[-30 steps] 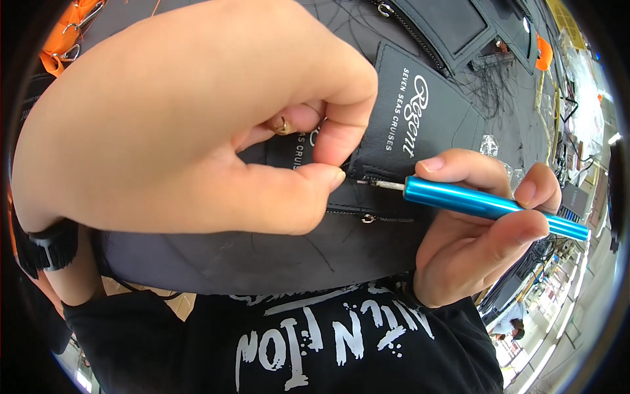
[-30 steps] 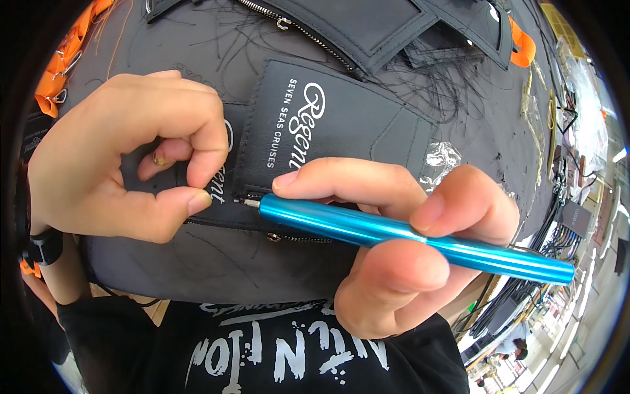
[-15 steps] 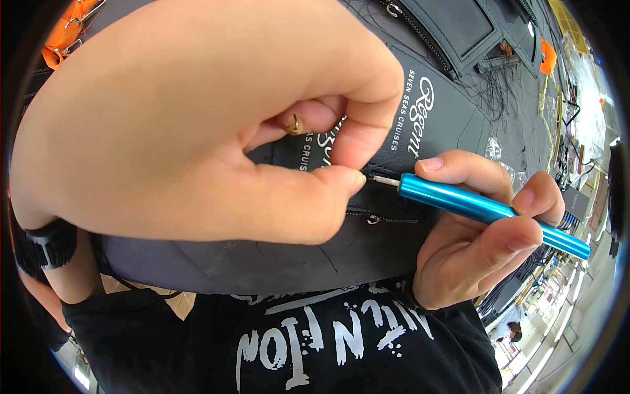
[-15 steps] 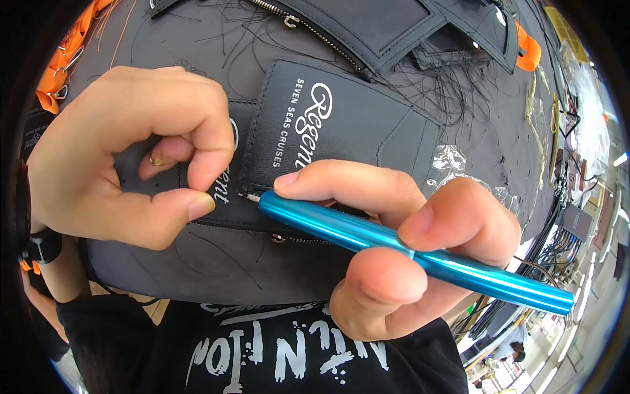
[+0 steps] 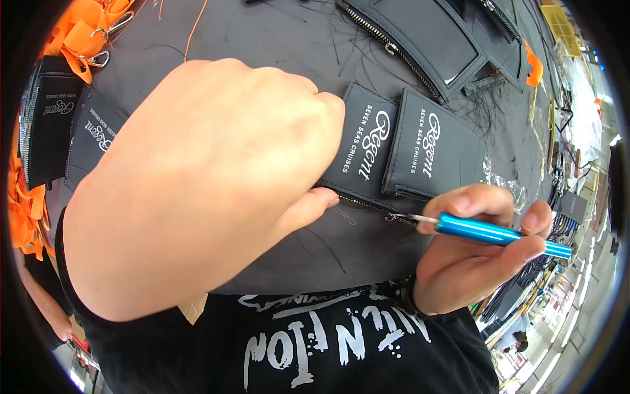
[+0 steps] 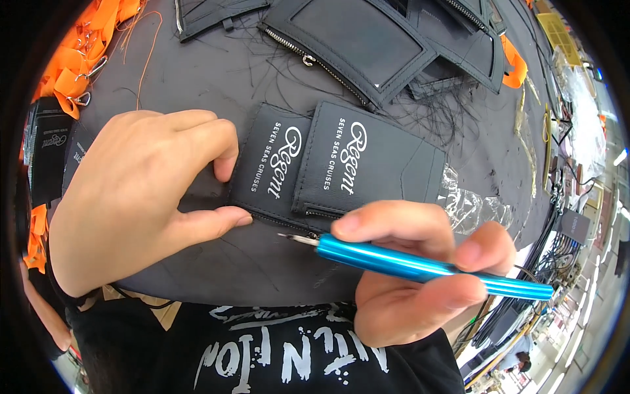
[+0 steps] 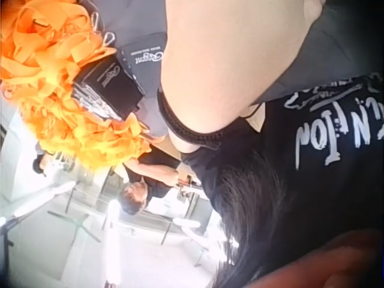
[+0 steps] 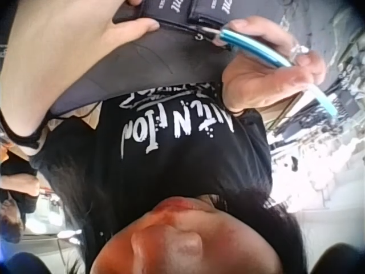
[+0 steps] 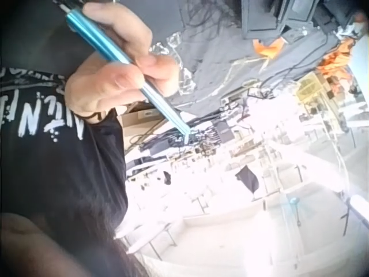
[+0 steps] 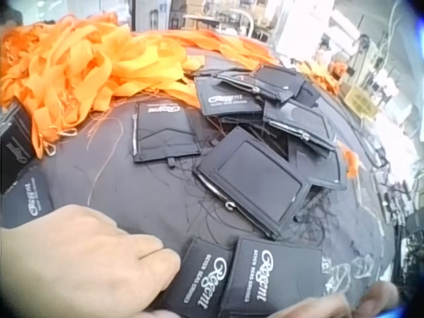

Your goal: Manually sewing or finishing small leather zip pouches using a needle and thread.

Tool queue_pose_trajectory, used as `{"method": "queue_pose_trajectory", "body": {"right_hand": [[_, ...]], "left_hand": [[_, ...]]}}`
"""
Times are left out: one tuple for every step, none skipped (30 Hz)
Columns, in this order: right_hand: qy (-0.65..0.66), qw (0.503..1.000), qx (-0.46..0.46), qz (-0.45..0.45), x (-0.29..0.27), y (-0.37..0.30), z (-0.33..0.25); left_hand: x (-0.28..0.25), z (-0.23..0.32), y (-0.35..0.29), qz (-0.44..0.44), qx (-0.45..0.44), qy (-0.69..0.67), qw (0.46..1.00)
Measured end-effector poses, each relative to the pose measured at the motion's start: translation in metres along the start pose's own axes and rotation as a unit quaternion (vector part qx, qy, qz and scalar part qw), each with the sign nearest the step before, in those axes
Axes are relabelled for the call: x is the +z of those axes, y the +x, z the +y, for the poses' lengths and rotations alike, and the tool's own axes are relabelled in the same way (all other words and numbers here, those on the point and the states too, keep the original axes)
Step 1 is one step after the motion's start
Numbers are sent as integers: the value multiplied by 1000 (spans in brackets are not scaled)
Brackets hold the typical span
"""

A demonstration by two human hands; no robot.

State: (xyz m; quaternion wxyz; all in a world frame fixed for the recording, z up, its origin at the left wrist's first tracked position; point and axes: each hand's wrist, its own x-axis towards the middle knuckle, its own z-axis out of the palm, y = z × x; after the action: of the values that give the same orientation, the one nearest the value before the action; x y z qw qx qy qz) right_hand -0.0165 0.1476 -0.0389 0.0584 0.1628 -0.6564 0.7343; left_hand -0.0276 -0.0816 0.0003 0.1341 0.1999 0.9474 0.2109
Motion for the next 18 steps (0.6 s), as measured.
{"method": "queue_pose_trajectory", "body": {"right_hand": [[-49,998,17,-22,3,0,-2],[-45,998,24,-21,11,-5,-2],[-32,998,38,-44,15,-5,-2],[-21,998,40,-39,20,-6,-2],[0,997,49,-57,23,-4,0],[21,995,55,-82,25,-4,2],[23,993,68,-88,26,-3,3],[22,993,73,-85,26,-3,5],[13,994,79,-79,28,-4,5],[4,994,84,-75,29,-4,5],[-5,994,89,-70,30,-4,5],[-13,993,95,-66,31,-4,4],[-26,992,97,-74,31,-4,3],[-37,991,98,-88,30,-3,2],[-48,989,99,-101,29,-2,1],[-56,986,100,-120,27,1,0],[-64,984,96,-134,27,1,-1],[-73,983,101,-133,27,1,-1]], "left_hand": [[2,-3,-2,-6,-8,-1,1000],[1,-4,-2,-11,-15,-2,1000],[-1,-7,-1,-13,-5,-33,999],[-3,-10,2,-24,10,-53,998],[-6,-12,5,-36,23,-73,996],[-9,-16,10,-58,42,-82,994],[-10,-21,13,-106,30,-94,989],[-10,-28,14,-88,72,-108,988],[-9,-37,15,-95,82,-125,984],[-7,-43,13,-74,110,-138,982],[-6,-48,13,-60,140,-141,978],[-6,-51,13,-92,127,-138,978],[-8,-52,14,-97,131,-136,977],[-10,-50,14,-82,138,-145,976],[-11,-48,14,-96,118,-160,975],[-13,-45,13,-93,99,-184,974],[-17,-45,13,-108,97,-187,972],[-21,-44,13,-123,95,-189,970]]}}
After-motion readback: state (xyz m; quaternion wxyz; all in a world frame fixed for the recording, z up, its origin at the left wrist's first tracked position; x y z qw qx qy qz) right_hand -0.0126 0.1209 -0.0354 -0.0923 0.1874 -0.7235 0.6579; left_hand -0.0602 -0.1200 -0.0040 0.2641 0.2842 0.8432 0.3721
